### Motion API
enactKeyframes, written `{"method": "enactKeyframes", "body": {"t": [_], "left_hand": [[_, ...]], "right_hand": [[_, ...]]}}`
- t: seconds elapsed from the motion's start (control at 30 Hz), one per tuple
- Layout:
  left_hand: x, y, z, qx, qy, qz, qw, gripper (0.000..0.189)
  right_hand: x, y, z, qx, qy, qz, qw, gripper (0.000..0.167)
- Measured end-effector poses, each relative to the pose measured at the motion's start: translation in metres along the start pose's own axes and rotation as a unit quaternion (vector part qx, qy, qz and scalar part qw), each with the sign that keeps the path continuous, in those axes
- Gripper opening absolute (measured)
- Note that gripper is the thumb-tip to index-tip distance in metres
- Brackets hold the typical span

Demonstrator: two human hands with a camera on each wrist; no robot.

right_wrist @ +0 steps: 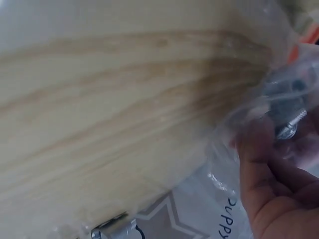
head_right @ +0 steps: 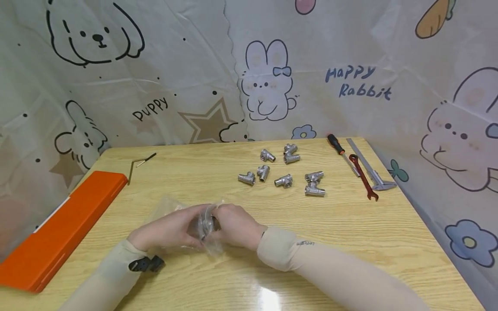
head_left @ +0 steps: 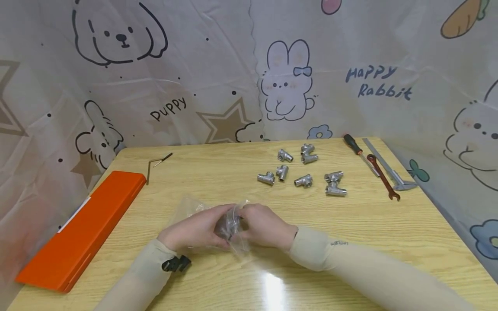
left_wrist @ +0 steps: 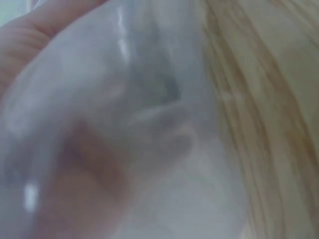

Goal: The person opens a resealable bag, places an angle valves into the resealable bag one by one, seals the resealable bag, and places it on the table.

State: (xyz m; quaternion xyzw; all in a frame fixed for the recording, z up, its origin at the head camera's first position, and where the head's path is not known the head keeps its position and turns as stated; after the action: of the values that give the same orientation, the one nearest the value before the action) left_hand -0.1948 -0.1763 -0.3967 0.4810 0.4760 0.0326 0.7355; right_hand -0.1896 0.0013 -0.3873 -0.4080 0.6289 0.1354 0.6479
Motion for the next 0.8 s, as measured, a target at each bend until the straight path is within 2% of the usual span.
{"method": "enactKeyframes", "body": {"t": [0.23, 0.53, 0.67, 0.8], "left_hand": [[0.0019, -0.0013, -0.0001, -0.004, -0.006, 0.002, 1.0, 0.098], [0.0007, -0.0004, 0.0007, -0.013, -0.005, 0.0, 0.9999, 0.097], [0.0017, -0.0007, 0.0005, -0.012, -0.004, -0.004, 0.9999, 0.098], [0.002, -0.0012, 0.0, -0.011, -0.005, -0.006, 0.9999, 0.098]], "right_hand": [[0.0052, -0.0001, 0.0019, 0.009, -0.008, 0.038, 0.9992, 0.034], [0.006, -0.0046, -0.0015, -0.001, -0.002, 0.037, 0.9993, 0.023], [0.0088, -0.0079, -0.0042, -0.007, 0.002, 0.058, 0.9983, 0.025], [-0.0007, -0.0051, -0.0024, -0.014, -0.016, 0.041, 0.999, 0.027]]}}
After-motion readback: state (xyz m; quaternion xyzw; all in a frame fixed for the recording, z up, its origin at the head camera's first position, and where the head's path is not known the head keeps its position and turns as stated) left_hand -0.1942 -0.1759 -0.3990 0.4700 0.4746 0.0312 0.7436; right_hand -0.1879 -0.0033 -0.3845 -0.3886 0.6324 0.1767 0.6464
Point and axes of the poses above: each hand's wrist, its own z-axis away from the middle knuckle, its own x-axis out of the palm, y = z × x, the point moved 3 cm from there along -z, towards the middle knuckle, and after that the axes turned 7 degrees about z, right-handed, at the moved point
